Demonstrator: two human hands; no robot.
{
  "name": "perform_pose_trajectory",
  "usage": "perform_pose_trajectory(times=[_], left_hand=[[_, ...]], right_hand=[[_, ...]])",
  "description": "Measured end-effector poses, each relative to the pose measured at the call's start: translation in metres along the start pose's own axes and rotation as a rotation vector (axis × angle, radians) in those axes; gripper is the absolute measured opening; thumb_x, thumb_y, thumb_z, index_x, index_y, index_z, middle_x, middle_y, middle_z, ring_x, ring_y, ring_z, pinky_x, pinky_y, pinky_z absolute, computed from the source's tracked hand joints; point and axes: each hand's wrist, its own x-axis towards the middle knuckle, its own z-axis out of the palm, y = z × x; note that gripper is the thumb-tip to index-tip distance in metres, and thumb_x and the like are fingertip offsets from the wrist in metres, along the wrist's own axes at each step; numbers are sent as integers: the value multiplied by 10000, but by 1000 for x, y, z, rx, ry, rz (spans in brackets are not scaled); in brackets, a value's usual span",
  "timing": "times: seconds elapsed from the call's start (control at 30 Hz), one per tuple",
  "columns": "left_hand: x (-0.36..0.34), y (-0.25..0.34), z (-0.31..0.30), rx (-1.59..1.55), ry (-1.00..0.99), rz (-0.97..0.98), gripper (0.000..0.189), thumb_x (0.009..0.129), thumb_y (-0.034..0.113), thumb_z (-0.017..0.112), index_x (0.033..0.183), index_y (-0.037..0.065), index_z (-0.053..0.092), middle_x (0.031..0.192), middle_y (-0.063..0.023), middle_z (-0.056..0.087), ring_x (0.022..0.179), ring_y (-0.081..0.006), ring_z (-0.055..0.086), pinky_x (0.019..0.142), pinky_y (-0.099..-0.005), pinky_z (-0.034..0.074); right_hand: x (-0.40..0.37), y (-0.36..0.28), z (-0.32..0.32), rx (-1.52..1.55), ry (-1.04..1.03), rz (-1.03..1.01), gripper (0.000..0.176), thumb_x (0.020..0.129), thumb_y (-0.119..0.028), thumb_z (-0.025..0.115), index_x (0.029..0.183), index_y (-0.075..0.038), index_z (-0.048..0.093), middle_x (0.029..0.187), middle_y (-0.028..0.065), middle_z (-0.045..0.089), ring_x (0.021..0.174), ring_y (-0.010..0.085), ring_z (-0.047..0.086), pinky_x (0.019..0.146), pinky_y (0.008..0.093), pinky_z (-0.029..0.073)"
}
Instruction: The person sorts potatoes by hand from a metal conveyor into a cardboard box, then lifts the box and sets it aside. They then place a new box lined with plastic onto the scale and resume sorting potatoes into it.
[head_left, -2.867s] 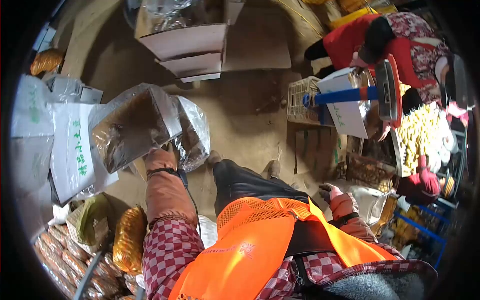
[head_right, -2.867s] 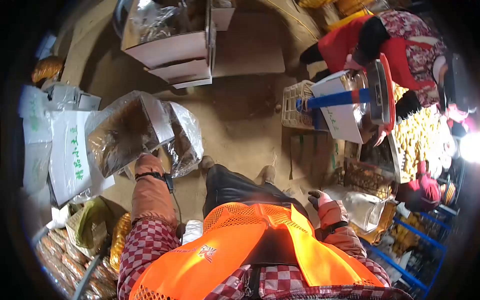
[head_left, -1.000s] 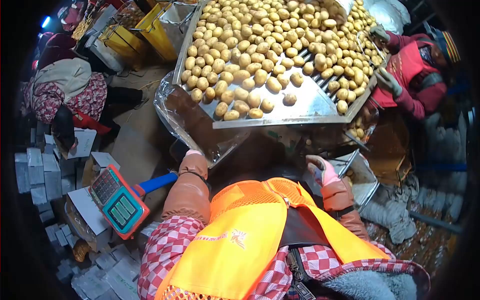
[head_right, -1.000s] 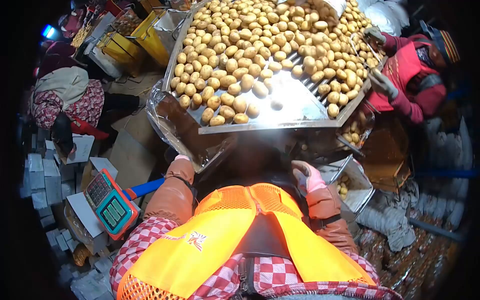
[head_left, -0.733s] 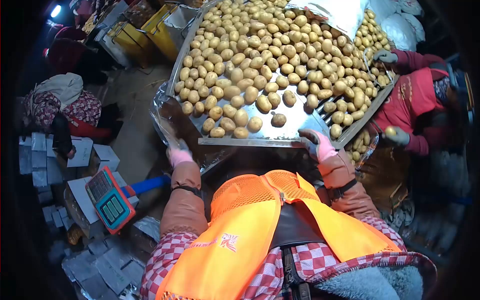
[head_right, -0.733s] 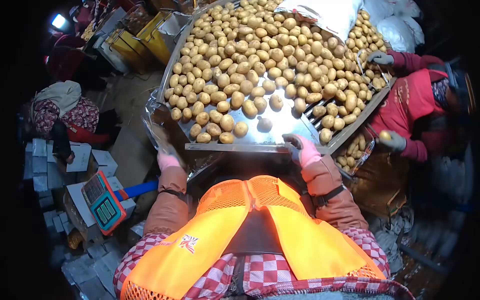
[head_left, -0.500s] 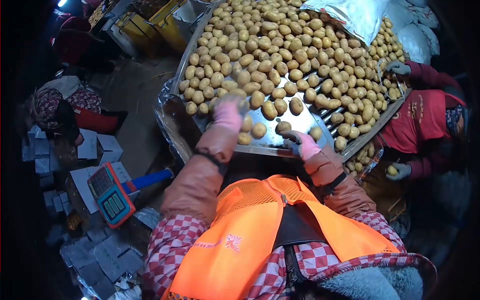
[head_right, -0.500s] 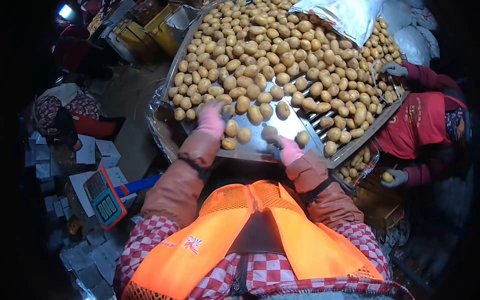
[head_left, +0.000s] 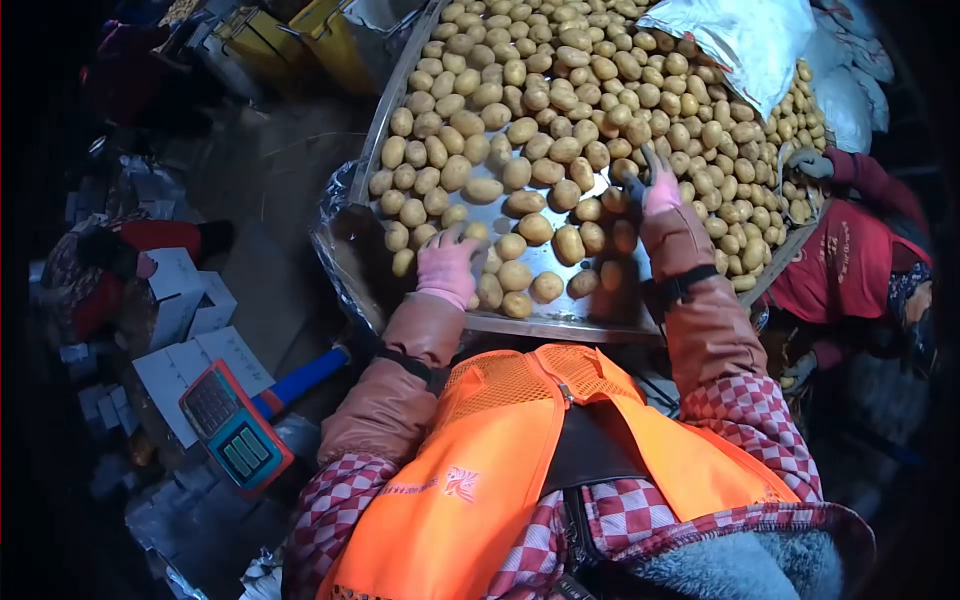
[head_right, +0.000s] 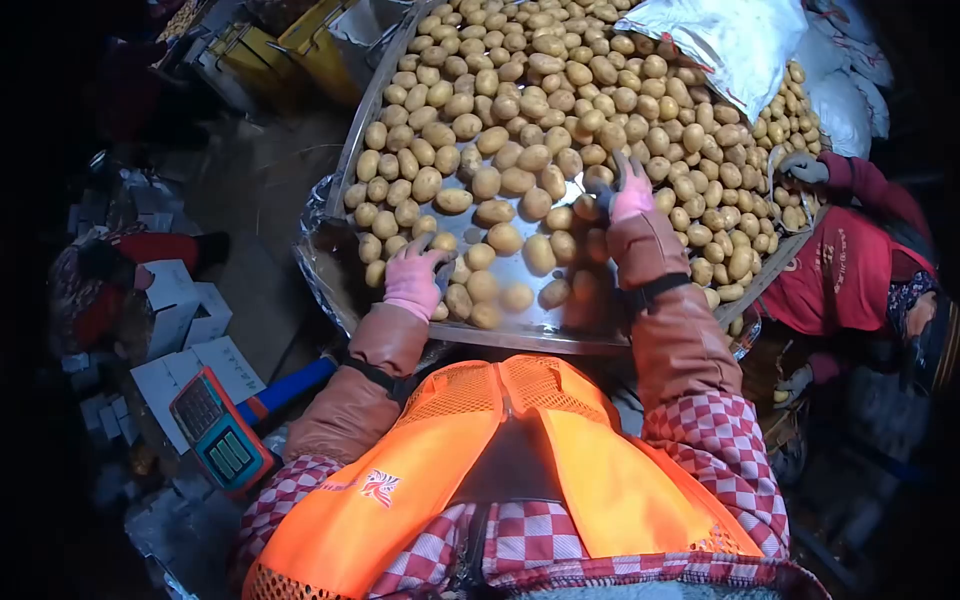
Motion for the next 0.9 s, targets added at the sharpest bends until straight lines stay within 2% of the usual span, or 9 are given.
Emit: perform_pose_trajectory(times=[0.03, 0.17, 0.23, 0.37, 0.47, 0.53, 0.63, 0.83, 0.9], left_hand=[[1, -5, -2, 35, -19, -18, 230, 806, 228, 698, 1030, 196, 739, 1266, -108, 620, 1152, -336, 585, 971, -440, 479], [25, -7, -23, 58, -300, -256, 187, 832, 149, 633, 978, 188, 742, 1140, -116, 675, 1031, -313, 654, 899, -440, 514], [44, -3, -39, 1, -304, -352, 196, 845, 133, 606, 982, 183, 737, 1108, -122, 682, 999, -311, 668, 879, -454, 522], [101, -13, -43, -94, 35, -296, 278, 892, 175, 576, 1148, 188, 684, 1115, -147, 686, 1015, -330, 666, 887, -464, 522], [140, 5, -26, 122, -194, -390, 390, 920, 172, 546, 1308, 192, 586, 1123, -189, 680, 1043, -353, 661, 893, -454, 528], [157, 16, -12, 229, -245, -394, 410, 923, 162, 539, 1332, 158, 571, 1128, -231, 673, 1050, -374, 658, 877, -453, 538], [166, 23, -15, 305, -281, -369, 324, 912, 236, 603, 1195, 77, 609, 1063, -224, 690, 952, -326, 687, 819, -430, 556], [167, -8, -14, 96, -290, -357, 339, 910, 251, 631, 1193, 66, 612, 1017, -173, 693, 840, -308, 665, 749, -409, 549], [166, -21, -14, -42, -291, -349, 344, 910, 256, 641, 1193, 62, 613, 1002, -156, 694, 802, -302, 657, 726, -402, 547]], right_hand=[[7, -7, 15, -83, 44, -40, 644, 834, -346, 754, 1398, -150, 512, 1355, 204, 554, 1194, 403, 569, 1007, 407, 479], [-47, -74, 43, -394, -394, 65, 746, 833, -508, 687, 1480, -289, 388, 1572, 73, 308, 1433, 499, 186, 1000, 811, 227], [-81, -91, 39, -304, -360, -134, 685, 827, -406, 703, 1442, -258, 438, 1490, 93, 417, 1371, 525, 291, 1086, 660, 315], [-120, -71, 36, -2, -435, -696, 396, 848, -283, 674, 1235, -213, 627, 1213, 105, 617, 1165, 280, 560, 871, 443, 492], [-108, -68, 17, 476, -821, -213, 326, 897, -244, 645, 1213, -165, 661, 1023, 54, 658, 932, 190, 610, 724, 327, 487], [-111, -53, 23, 920, -788, 252, 310, 933, -219, 621, 1227, -128, 663, 943, 18, 666, 815, 139, 609, 646, 268, 464], [-111, -34, 12, 982, -702, 522, 333, 943, -165, 643, 1265, -81, 650, 975, -10, 679, 779, 107, 605, 640, 240, 472], [-119, -15, 7, 573, -636, 65, 371, 931, -128, 671, 1295, -75, 626, 1075, 32, 696, 924, 83, 617, 767, 249, 513], [-120, -17, 7, 896, -676, 256, 368, 931, -149, 674, 1288, -74, 630, 1098, 54, 693, 971, 120, 636, 803, 277, 524]])
